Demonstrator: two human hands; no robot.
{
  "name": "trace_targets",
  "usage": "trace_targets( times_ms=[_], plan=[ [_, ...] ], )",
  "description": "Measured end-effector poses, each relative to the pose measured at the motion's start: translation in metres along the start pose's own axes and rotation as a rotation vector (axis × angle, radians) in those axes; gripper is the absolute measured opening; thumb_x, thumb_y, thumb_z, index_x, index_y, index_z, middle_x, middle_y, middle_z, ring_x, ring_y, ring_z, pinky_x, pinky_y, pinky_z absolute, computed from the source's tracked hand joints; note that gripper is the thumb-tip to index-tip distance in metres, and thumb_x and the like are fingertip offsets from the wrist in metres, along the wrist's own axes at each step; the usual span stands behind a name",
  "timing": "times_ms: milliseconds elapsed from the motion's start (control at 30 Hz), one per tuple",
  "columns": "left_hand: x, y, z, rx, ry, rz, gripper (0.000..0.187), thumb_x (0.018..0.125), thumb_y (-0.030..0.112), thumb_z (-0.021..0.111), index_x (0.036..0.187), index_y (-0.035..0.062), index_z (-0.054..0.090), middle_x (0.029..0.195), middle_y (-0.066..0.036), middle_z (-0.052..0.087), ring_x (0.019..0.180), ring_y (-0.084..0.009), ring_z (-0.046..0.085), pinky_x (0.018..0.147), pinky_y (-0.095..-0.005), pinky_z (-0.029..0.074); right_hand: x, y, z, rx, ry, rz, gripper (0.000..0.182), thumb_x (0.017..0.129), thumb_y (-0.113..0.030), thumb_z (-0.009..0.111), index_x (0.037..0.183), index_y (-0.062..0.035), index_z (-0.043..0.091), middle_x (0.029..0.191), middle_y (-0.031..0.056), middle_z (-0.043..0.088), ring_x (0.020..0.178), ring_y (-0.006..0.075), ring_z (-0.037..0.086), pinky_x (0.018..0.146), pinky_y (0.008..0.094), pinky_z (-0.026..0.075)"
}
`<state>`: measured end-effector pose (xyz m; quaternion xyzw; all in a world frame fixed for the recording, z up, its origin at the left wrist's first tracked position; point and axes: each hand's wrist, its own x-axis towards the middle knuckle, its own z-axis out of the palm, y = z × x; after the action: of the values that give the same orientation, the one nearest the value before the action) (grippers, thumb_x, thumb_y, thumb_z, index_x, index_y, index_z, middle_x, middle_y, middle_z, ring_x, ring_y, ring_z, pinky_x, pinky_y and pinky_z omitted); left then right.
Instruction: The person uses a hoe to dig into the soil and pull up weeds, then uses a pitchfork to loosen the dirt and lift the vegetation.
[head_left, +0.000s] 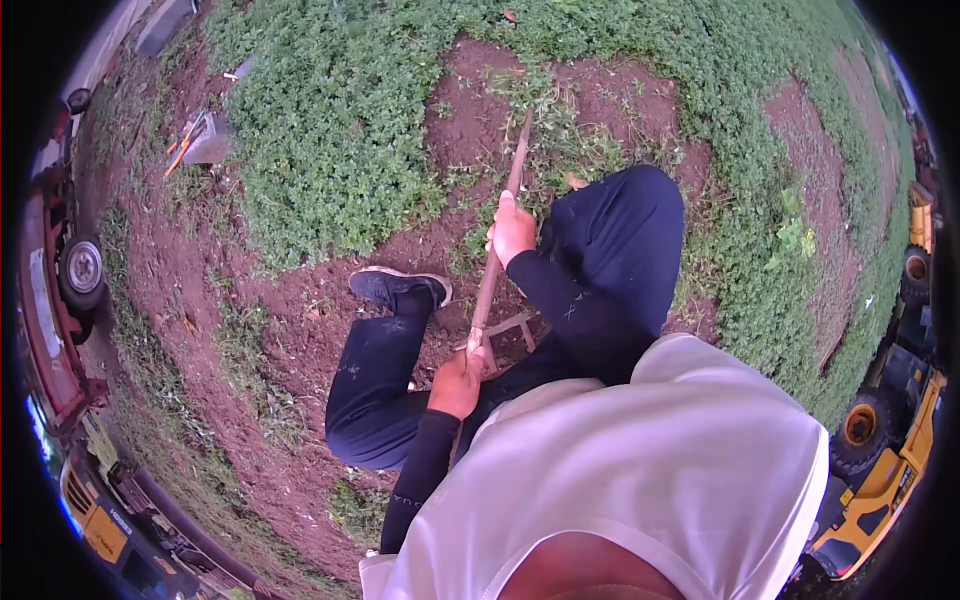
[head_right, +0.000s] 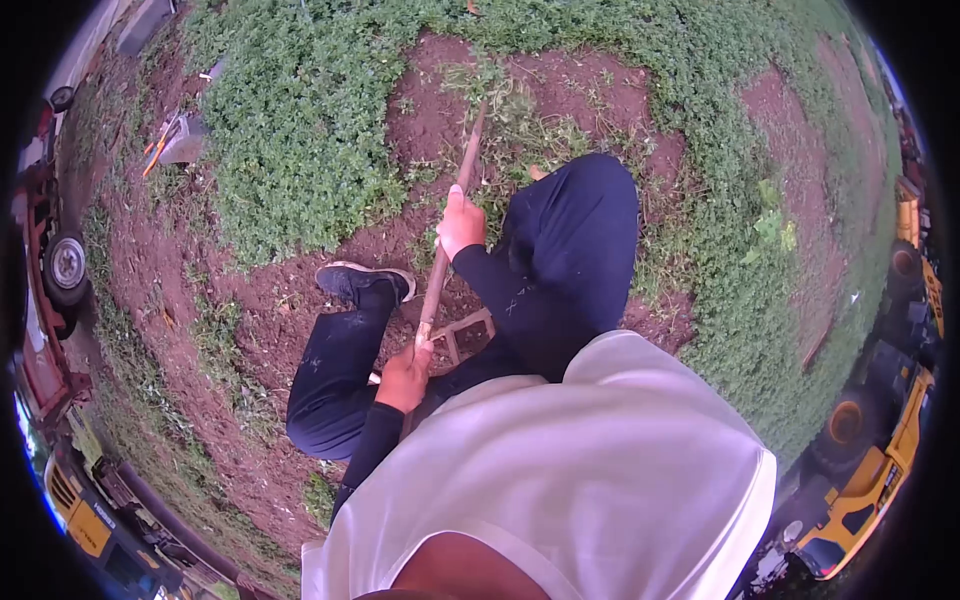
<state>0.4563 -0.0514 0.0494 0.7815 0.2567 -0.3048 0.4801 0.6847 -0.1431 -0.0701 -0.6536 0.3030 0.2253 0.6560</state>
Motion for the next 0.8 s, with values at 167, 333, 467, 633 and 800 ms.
trace_targets(
  times_ms=[167,333,467,633,800],
  plan=[
    [0.031,0.027,0.000,0.124,0.180,0.081,0.051,0.103,0.045,0.044,0.092,-0.0023,0.059,0.080,-0.030,0.065,0.083,-0.0504,0.063,0.072,-0.0562,0.047,0.021,-0.017,0.009,-0.707,0.335,-0.190,0.056,0.096,-0.047,0.049,0.077,0.0037,0.062,0.079,0.0256,0.067,0.076,0.0417,0.067,0.073,0.0475,0.051],
    [0.005,0.025,-0.002,-0.330,-0.128,-0.140,0.045,0.103,0.039,0.047,0.084,-0.0004,0.056,0.071,-0.028,0.062,0.063,-0.0479,0.062,0.055,-0.0513,0.047,-0.036,-0.042,-0.016,-0.593,0.291,-0.325,0.047,0.093,-0.043,0.057,0.085,0.0029,0.061,0.079,0.0245,0.066,0.080,0.0393,0.067,0.073,0.0469,0.050],
    [-0.046,0.012,0.015,0.270,0.388,0.240,0.036,0.099,0.037,0.056,0.088,0.0029,0.055,0.068,-0.025,0.062,0.062,-0.0444,0.063,0.056,-0.0531,0.047,-0.076,-0.047,-0.035,0.100,-0.138,-0.232,0.046,0.097,-0.051,0.054,0.090,-0.0049,0.056,0.066,0.0097,0.058,0.063,0.0262,0.062,0.061,0.0388,0.051],
    [-0.078,0.032,0.013,0.262,0.589,0.170,0.028,0.091,0.030,0.067,0.099,0.0055,0.056,0.075,-0.021,0.066,0.072,-0.0429,0.066,0.065,-0.0519,0.049,-0.111,-0.100,-0.033,0.538,-0.406,0.023,0.054,0.096,-0.065,0.044,0.087,-0.0124,0.048,0.064,-0.0007,0.046,0.054,0.0155,0.050,0.053,0.0310,0.044],
    [-0.054,0.041,0.022,0.286,0.491,0.171,0.032,0.095,0.034,0.061,0.104,0.0043,0.057,0.077,-0.023,0.067,0.075,-0.0424,0.067,0.068,-0.0524,0.049,-0.060,-0.090,-0.022,0.525,-0.451,0.155,0.059,0.093,-0.074,0.040,0.079,-0.0163,0.042,0.056,-0.0041,0.035,0.044,0.0130,0.036,0.045,0.0308,0.034]
  ],
)
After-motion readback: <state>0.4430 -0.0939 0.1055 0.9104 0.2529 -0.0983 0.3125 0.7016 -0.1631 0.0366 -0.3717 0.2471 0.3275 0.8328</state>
